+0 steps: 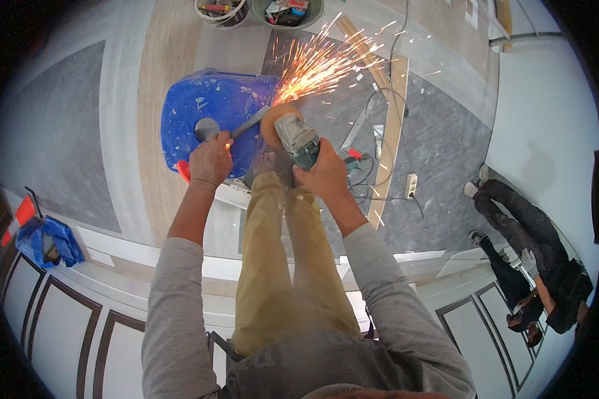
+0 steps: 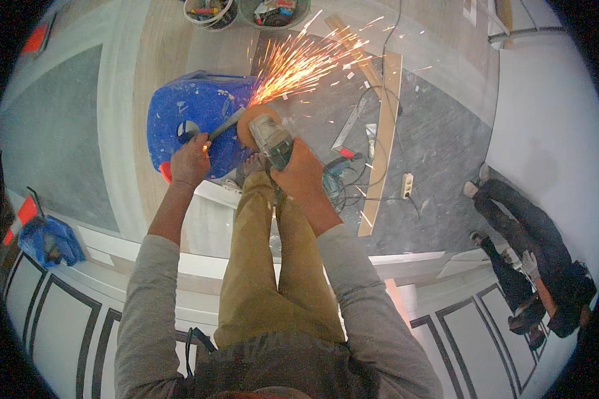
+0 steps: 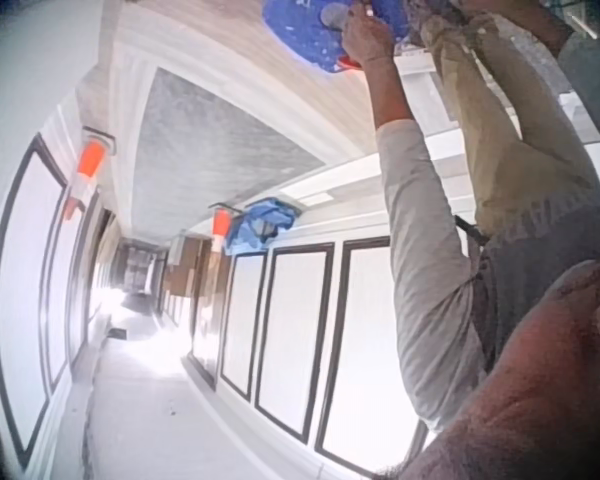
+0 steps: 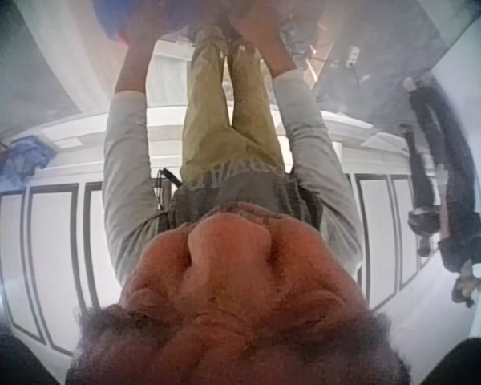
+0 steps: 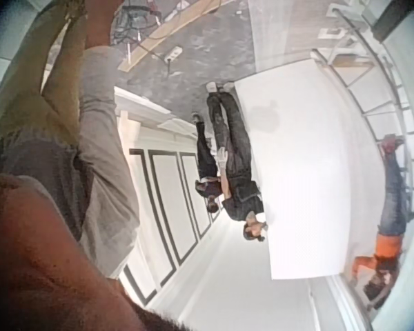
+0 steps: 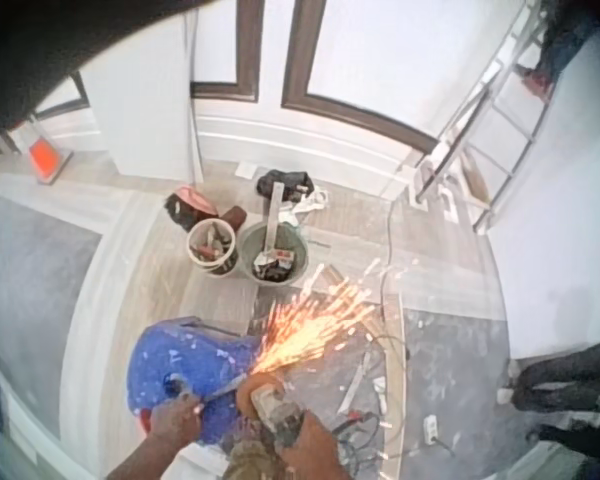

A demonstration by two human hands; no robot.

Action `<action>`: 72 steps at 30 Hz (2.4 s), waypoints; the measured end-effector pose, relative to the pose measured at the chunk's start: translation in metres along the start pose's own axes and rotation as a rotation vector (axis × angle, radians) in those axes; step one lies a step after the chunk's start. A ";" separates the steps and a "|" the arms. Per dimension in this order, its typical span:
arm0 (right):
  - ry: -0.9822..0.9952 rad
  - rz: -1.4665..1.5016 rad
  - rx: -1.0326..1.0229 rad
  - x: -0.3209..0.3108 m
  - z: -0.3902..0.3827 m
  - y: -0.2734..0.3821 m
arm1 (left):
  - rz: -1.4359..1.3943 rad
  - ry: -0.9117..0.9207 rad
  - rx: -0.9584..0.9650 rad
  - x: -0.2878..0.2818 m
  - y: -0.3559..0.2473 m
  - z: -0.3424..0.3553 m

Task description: The person prepares an angle grinder by plugging it into a power strip and then uses it to grind the end of a metal rod held against a blue plastic base.

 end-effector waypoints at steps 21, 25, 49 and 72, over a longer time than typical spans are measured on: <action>0.050 -0.030 0.021 -0.002 0.008 0.013 | -0.044 -0.015 0.010 -0.002 0.000 -0.001; 0.024 -0.032 0.001 -0.002 0.003 0.005 | -0.052 -0.025 0.016 0.001 -0.001 0.001; 0.042 -0.045 -0.044 -0.005 0.009 0.010 | -0.020 0.053 0.023 0.003 -0.003 0.003; 0.033 -0.075 -0.056 -0.004 0.007 0.019 | -0.020 0.024 0.005 0.002 0.000 0.000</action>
Point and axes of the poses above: each hand's wrist, its own z-axis towards the middle knuckle, its own x-axis out of the palm, y = z × x, the point moved 6 cm from there along z, towards the middle knuckle, and after that the axes turned 11 degrees about z, right-handed, at the moved point
